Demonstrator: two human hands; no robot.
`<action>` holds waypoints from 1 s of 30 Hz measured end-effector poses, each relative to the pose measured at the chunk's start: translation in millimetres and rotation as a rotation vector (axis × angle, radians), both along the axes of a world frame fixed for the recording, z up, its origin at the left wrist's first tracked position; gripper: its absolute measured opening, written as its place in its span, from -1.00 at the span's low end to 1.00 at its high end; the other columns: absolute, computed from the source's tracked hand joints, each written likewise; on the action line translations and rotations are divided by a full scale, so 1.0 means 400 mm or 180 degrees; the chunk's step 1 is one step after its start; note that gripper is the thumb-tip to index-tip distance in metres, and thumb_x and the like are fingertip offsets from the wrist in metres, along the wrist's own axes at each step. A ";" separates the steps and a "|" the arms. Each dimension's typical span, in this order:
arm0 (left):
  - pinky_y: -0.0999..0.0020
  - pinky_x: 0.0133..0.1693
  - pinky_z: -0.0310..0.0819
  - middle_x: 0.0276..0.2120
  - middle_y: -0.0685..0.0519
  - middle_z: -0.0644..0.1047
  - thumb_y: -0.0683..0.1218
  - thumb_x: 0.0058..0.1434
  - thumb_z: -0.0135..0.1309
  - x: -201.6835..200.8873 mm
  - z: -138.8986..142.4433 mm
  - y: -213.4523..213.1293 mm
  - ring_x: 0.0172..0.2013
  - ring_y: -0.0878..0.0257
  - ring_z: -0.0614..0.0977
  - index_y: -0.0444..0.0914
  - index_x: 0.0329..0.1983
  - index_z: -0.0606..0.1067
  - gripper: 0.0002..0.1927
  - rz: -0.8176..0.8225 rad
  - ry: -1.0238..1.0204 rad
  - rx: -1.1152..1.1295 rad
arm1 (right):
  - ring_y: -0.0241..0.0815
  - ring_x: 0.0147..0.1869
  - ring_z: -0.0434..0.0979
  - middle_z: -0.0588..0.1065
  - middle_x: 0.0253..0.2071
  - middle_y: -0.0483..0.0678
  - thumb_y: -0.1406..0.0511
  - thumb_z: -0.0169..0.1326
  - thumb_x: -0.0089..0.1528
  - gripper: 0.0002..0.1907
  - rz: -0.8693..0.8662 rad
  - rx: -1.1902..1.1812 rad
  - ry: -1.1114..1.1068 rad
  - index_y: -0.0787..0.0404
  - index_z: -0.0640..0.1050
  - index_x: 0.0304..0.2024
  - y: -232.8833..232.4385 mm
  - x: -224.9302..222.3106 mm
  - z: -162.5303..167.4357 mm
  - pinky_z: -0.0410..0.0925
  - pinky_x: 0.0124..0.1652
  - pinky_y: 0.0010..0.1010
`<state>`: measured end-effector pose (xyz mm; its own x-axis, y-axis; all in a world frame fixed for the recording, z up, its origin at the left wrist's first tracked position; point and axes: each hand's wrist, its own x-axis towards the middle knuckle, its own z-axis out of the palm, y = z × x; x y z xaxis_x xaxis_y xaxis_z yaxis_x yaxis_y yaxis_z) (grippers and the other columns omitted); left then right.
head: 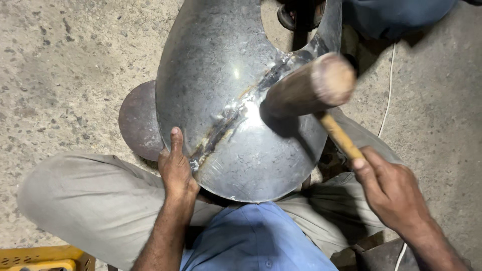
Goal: The person uses a wooden mallet to repeatedly strike a large, curved metal sheet resting on a support. They hold the sheet with one hand and hammer along a seam or weld line with the other, then flip the sheet to inspect the other side.
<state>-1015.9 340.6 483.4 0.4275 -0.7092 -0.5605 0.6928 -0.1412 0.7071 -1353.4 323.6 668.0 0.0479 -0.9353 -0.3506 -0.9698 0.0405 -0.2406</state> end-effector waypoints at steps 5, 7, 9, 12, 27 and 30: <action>0.19 0.11 0.58 0.03 -0.20 0.55 0.13 0.27 0.16 -0.002 0.002 0.004 0.06 0.11 0.62 -0.51 0.14 0.38 -0.35 0.0084 0.0012 0.0056 | -0.42 -0.73 0.24 0.37 -0.64 -0.22 0.03 -0.33 0.48 -0.57 0.0148 -0.0920 -0.1359 0.13 0.43 -0.24 0.023 -0.019 -0.021 0.19 -0.77 -0.52; 0.21 0.13 0.57 0.04 -0.20 0.55 0.12 0.29 0.15 -0.007 0.001 0.007 0.07 0.12 0.61 -0.52 0.15 0.38 -0.36 0.0082 0.0023 -0.0032 | -0.38 -0.75 0.25 0.34 -0.69 -0.19 0.01 -0.30 0.47 -0.55 0.0336 -0.0880 -0.0914 0.15 0.45 -0.24 0.023 -0.042 -0.046 0.19 -0.73 -0.48; 0.23 0.13 0.57 0.03 -0.19 0.55 0.11 0.30 0.14 -0.010 -0.002 0.009 0.07 0.14 0.61 -0.51 0.15 0.37 -0.37 0.0090 -0.0034 -0.0014 | -0.28 -0.79 0.24 0.32 -0.80 -0.10 -0.02 -0.22 0.43 -0.51 0.0486 -0.0525 0.0115 0.20 0.51 -0.23 0.015 -0.061 -0.064 0.19 -0.71 -0.37; 0.27 0.14 0.55 0.04 -0.15 0.55 0.10 0.31 0.13 -0.013 -0.005 0.011 0.07 0.17 0.60 -0.50 0.17 0.37 -0.39 0.0098 -0.0164 0.0025 | -0.26 -0.80 0.23 0.36 -0.73 -0.13 0.03 -0.29 0.40 -0.51 -0.0211 -0.0339 -0.0660 0.18 0.49 -0.37 0.011 -0.063 -0.066 0.18 -0.79 -0.37; 0.28 0.09 0.60 0.06 -0.16 0.53 0.12 0.32 0.11 -0.014 0.034 0.017 0.05 0.18 0.62 -0.51 0.20 0.37 -0.36 0.0027 -0.0180 0.0029 | -0.45 -0.69 0.26 0.32 -0.60 -0.22 0.02 -0.39 0.50 -0.58 0.0334 -0.1212 -0.1540 0.12 0.37 -0.20 -0.033 -0.067 -0.049 0.21 -0.69 -0.53; 0.26 0.07 0.60 0.03 -0.16 0.53 0.14 0.32 0.10 -0.010 0.039 0.024 0.04 0.17 0.61 -0.51 0.18 0.39 -0.36 -0.0053 -0.0183 0.0014 | -0.13 -0.75 0.24 0.33 -0.74 -0.04 -0.01 -0.23 0.45 -0.54 0.0221 -0.0027 0.0388 0.12 0.51 -0.28 -0.044 -0.041 -0.047 0.21 -0.70 -0.28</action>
<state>-1020.0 350.2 499.0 0.4474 -0.7140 -0.5386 0.6486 -0.1556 0.7451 -1370.0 305.9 649.4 0.0703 -0.9342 -0.3498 -0.9922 -0.0294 -0.1210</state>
